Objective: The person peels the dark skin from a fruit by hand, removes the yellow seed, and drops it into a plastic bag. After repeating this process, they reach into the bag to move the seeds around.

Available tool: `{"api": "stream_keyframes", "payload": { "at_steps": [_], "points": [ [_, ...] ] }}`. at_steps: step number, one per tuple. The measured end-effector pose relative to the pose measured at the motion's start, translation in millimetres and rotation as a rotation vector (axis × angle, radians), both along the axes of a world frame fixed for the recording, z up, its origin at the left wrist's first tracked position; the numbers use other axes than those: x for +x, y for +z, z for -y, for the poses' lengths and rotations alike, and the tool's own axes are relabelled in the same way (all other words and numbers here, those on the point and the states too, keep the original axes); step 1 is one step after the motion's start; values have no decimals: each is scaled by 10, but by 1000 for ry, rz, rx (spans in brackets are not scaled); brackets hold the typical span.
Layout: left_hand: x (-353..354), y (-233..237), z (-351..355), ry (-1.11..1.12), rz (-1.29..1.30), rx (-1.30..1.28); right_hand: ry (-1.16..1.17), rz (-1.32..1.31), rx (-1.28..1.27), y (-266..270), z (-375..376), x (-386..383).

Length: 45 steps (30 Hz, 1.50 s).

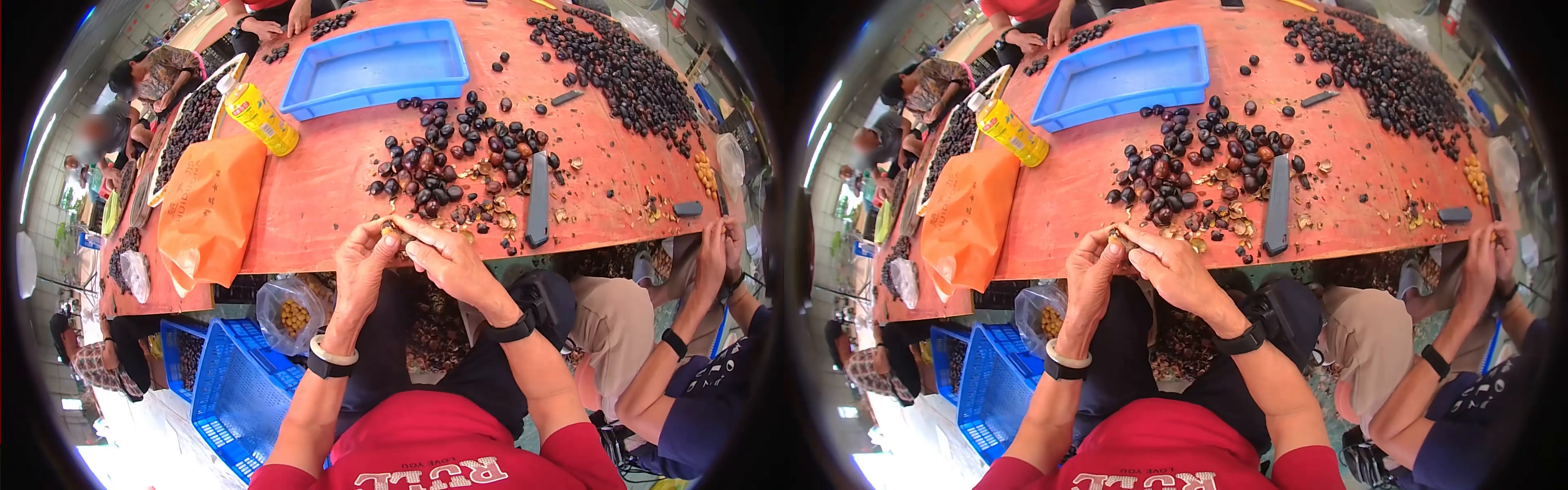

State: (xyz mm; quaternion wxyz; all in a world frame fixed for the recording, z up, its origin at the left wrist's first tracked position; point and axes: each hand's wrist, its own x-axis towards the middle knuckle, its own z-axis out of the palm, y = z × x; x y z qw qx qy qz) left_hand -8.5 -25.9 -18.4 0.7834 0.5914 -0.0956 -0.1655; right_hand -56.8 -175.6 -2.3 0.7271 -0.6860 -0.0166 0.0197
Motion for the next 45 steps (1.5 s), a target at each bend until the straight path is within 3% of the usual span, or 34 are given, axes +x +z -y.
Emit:
{"api": "stream_keyframes", "payload": {
  "at_steps": [6,9,11,14,16,20,26,33,40,43,45],
  "points": [
    [4,-67,2,75,24,-48,1,-22,273,-144,-140,68],
    [1,-42,4,99,16,-73,25,-147,488,-163,-207,104],
    [0,-30,11,112,17,-82,-21,-224,760,-153,-234,147],
    [-20,-18,8,94,26,-120,30,-226,834,-135,-192,172],
    [-18,53,30,115,-12,-155,31,-232,836,-31,-167,158],
    [7,-29,1,144,-28,-161,64,-166,586,36,-93,70],
    [8,14,-40,15,-37,-93,94,-99,181,85,11,-2],
    [3,6,-59,-71,-29,-75,45,-58,126,46,78,-28],
    [-50,23,-21,-27,42,-1,59,-78,213,-26,60,9],
    [-58,13,-7,-10,104,21,78,-133,422,-96,11,57],
    [-89,13,-3,-14,146,24,-41,-204,592,-173,-16,116]
  ]
}}
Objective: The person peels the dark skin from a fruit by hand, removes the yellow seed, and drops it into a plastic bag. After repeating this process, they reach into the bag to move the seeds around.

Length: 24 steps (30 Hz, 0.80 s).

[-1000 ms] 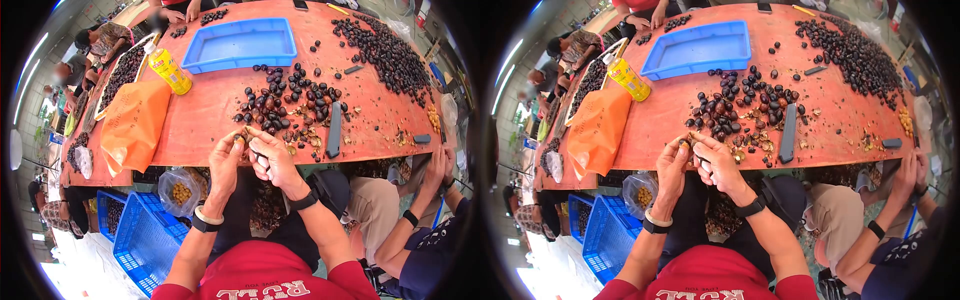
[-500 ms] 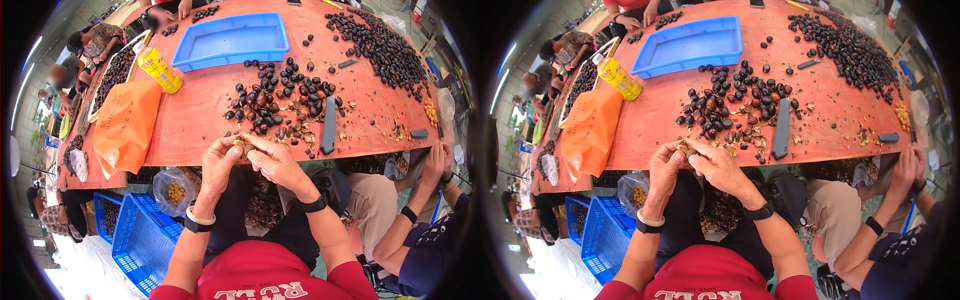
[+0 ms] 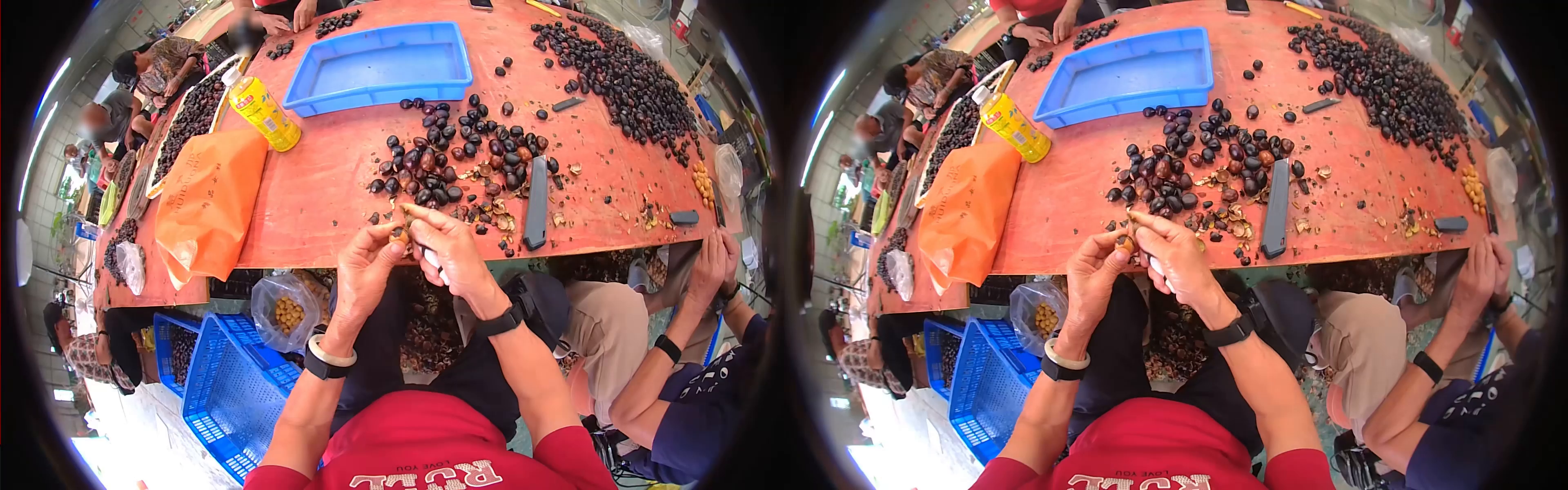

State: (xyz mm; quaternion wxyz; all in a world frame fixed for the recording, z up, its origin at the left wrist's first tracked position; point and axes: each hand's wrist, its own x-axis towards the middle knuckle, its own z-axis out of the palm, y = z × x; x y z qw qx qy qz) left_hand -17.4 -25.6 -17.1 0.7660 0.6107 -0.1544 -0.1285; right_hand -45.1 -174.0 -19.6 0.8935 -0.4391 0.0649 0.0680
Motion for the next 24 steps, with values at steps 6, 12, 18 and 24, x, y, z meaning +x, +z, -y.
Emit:
{"api": "stream_keyframes", "payload": {
  "at_steps": [6,12,18,24],
  "points": [
    [13,56,8,9,-77,-74,10,27,86,168,30,-63],
    [56,-1,-37,-17,-140,-100,106,103,-277,206,42,-172],
    [62,9,-55,-86,-175,-88,105,145,-452,225,115,-202],
    [43,10,-53,-91,-159,-58,132,137,-454,239,185,-209]
  ]
}}
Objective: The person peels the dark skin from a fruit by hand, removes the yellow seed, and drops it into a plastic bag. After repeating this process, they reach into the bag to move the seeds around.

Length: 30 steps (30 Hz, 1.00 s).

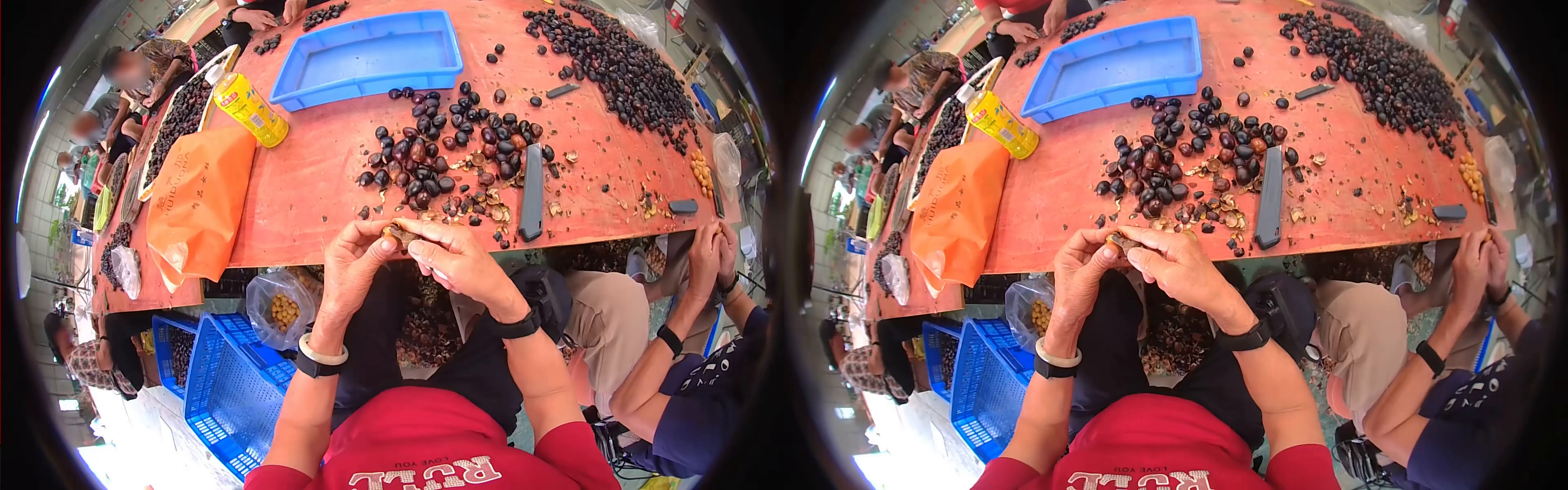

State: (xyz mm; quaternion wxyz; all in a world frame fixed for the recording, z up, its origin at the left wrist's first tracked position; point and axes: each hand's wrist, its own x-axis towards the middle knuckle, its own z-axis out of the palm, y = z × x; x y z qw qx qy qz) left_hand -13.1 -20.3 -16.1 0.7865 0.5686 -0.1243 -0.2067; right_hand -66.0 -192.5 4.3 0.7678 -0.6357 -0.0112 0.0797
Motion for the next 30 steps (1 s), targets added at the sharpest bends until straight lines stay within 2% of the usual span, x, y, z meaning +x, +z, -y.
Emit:
{"api": "stream_keyframes", "payload": {
  "at_steps": [11,13,19,26,30],
  "points": [
    [-59,-58,71,118,129,14,-44,-183,354,-128,-145,31],
    [-57,-59,57,117,134,18,-34,-202,491,-133,-158,33],
    [-44,-42,67,111,162,16,-44,-292,677,-148,-157,82],
    [-8,25,48,112,-12,-82,-29,-182,567,-82,-214,60],
    [4,-31,53,157,19,-78,-22,-122,476,-66,-254,17]
  ]
}}
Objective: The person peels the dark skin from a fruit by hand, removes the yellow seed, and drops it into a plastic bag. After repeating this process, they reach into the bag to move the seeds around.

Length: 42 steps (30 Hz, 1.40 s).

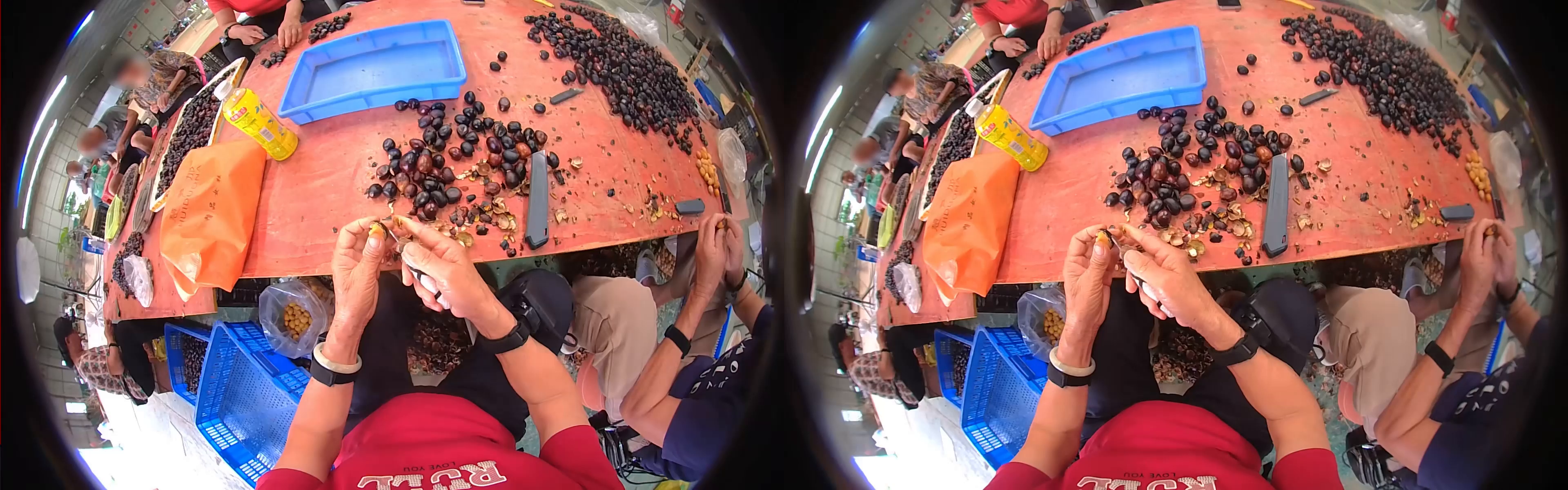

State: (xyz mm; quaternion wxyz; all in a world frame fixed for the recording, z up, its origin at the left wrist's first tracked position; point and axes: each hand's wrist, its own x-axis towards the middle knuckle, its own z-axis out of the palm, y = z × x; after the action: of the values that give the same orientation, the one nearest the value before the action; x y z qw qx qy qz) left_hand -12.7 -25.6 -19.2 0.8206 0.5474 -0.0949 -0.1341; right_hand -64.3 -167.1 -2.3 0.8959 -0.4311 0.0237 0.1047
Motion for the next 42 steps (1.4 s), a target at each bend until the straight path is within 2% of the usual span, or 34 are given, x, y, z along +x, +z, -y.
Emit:
{"api": "stream_keyframes", "payload": {
  "at_steps": [9,19,25,28,31,33,36,42],
  "points": [
    [31,-42,-25,-41,-3,2,19,28,-116,3,1,-2],
    [12,-14,-12,-26,-20,5,-3,15,-112,-51,-3,0],
    [3,-82,-5,24,38,22,-15,-35,-5,-116,-51,91],
    [-20,-62,-15,69,55,35,-55,-116,209,-152,-81,154],
    [-32,46,81,156,4,-12,-46,-149,288,-49,-91,136],
    [-31,62,79,226,-23,-56,-18,-145,248,-43,-83,117],
    [13,-8,-6,133,-49,-87,-1,-52,45,23,-78,67],
    [20,-53,-33,35,-11,-67,27,30,-142,40,-51,19]
  ]
}}
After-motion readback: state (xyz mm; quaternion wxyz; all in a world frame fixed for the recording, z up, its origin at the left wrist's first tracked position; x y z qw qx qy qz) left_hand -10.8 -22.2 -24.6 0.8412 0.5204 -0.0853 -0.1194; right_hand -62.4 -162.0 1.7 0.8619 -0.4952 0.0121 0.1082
